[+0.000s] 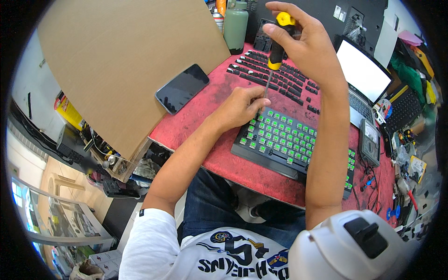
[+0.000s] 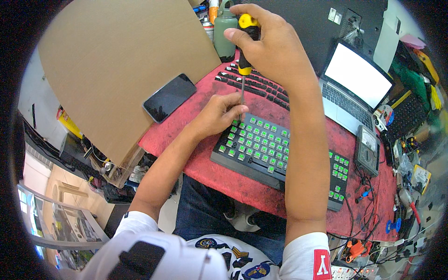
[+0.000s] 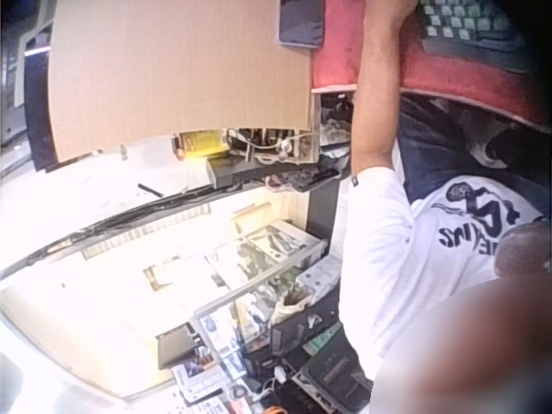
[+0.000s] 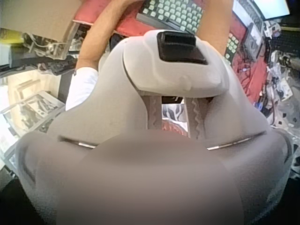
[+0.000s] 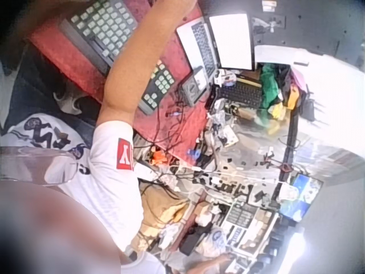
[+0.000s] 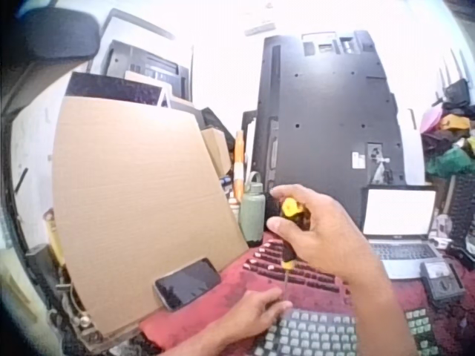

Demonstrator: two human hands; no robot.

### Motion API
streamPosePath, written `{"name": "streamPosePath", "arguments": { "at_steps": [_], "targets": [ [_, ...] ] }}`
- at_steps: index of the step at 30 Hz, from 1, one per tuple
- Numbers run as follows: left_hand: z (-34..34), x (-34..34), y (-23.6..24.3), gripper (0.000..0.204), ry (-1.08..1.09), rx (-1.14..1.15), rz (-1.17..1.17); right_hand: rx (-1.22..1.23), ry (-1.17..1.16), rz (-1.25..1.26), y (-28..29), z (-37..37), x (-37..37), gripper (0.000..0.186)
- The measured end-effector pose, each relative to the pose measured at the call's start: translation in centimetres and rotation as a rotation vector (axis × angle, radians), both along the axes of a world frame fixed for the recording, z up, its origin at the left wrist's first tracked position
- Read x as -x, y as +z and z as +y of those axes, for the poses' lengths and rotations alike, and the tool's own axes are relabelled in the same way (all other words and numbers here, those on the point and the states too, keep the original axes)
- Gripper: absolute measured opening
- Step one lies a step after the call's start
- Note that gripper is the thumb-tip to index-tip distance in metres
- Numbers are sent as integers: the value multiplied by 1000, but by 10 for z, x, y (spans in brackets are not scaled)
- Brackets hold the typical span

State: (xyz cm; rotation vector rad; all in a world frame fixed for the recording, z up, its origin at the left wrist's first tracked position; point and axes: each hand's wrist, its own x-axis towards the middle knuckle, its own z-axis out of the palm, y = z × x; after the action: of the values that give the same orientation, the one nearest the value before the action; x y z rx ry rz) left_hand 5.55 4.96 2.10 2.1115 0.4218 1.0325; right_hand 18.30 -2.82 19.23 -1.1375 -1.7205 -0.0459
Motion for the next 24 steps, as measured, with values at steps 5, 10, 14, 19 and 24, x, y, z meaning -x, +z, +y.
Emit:
{"name": "streamPosePath", "arguments": {
  "at_steps": [5, 10, 14, 19, 24],
  "targets": [
    [4, 2, -4, 22, -7, 88, 17, 164, 209, -86, 11, -6, -17, 41],
    [13, -9, 37, 22, -71, 152, -141, -80, 90, -25, -13, 27, -23, 39],
    [15, -9, 65, 22, -146, 135, -75, -68, 35, -64, -13, 25, -26, 35],
    [12, -14, 45, 22, -100, 158, -152, -99, 312, 163, -20, 32, -25, 35],
    [5, -14, 35, 26, -173, 185, -210, -113, -50, -65, -18, 26, -13, 38]
  ]
}}
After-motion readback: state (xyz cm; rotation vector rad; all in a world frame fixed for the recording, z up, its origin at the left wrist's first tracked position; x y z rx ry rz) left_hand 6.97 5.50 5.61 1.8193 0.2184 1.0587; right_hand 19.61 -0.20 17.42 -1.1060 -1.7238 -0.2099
